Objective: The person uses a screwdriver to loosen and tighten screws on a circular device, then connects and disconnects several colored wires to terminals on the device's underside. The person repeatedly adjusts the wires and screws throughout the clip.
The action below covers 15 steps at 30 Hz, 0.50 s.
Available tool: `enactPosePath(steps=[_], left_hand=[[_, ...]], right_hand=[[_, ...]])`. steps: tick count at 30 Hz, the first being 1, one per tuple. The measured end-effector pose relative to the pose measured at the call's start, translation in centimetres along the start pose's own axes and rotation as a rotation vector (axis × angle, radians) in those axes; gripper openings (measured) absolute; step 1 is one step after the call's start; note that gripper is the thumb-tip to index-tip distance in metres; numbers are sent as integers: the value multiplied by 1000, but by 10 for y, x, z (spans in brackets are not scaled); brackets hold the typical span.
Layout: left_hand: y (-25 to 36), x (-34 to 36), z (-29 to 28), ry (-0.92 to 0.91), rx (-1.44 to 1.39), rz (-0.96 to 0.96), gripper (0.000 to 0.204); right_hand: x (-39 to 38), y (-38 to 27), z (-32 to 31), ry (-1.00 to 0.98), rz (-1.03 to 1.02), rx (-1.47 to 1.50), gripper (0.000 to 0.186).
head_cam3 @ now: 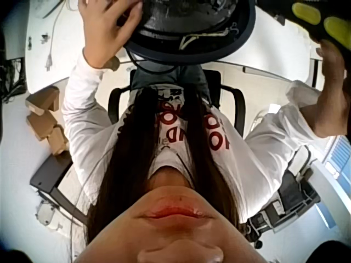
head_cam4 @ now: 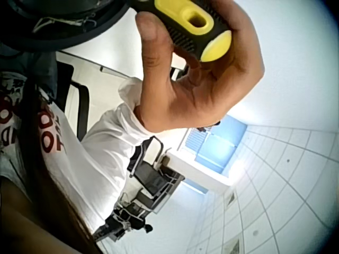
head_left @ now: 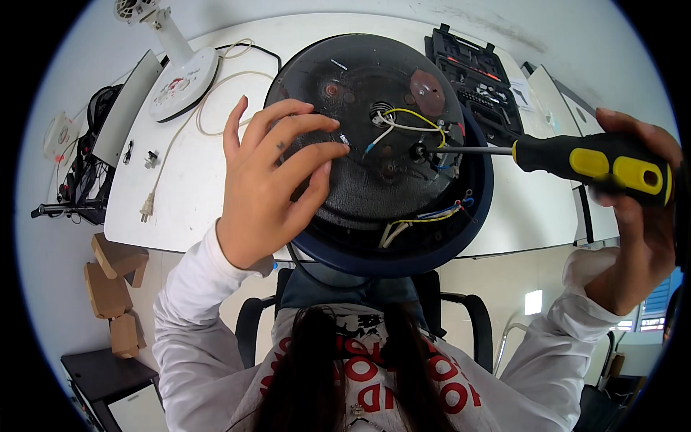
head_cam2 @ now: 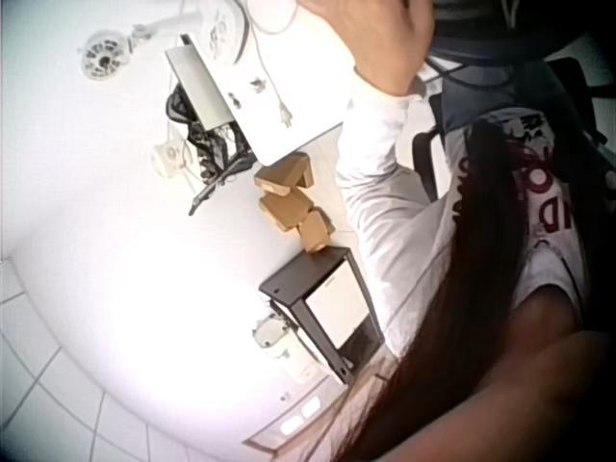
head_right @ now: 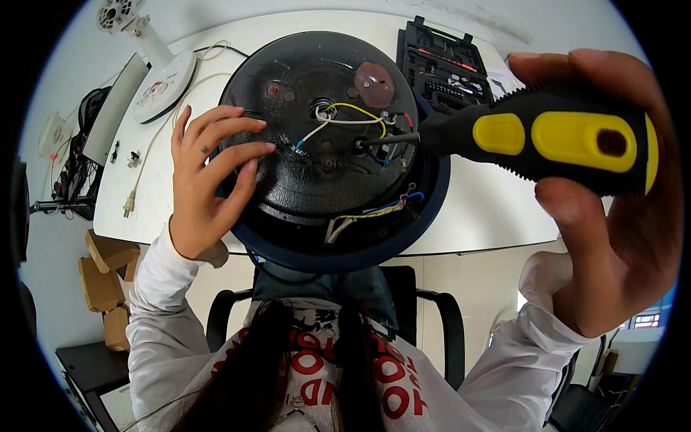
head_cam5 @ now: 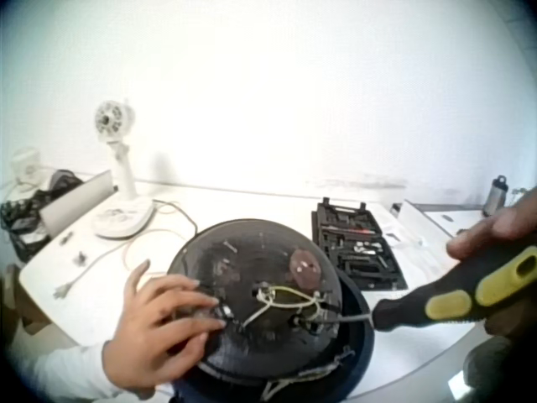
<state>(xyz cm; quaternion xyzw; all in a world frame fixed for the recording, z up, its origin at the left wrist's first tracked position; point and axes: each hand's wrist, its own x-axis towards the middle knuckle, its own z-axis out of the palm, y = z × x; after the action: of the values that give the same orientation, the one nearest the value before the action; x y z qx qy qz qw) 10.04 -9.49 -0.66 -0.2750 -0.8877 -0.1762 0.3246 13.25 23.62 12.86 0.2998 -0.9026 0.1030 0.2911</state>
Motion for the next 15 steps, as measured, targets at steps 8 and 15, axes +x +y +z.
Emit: enactPosePath(steps=[8, 15], left_hand=[[11, 3, -1, -15, -24, 73, 26], [24, 1, 11, -93, -44, 135, 30]], right_hand=[[-1, 1, 4, 26, -3, -14, 63], [-1, 4, 8, 54, 1, -17, 63]])
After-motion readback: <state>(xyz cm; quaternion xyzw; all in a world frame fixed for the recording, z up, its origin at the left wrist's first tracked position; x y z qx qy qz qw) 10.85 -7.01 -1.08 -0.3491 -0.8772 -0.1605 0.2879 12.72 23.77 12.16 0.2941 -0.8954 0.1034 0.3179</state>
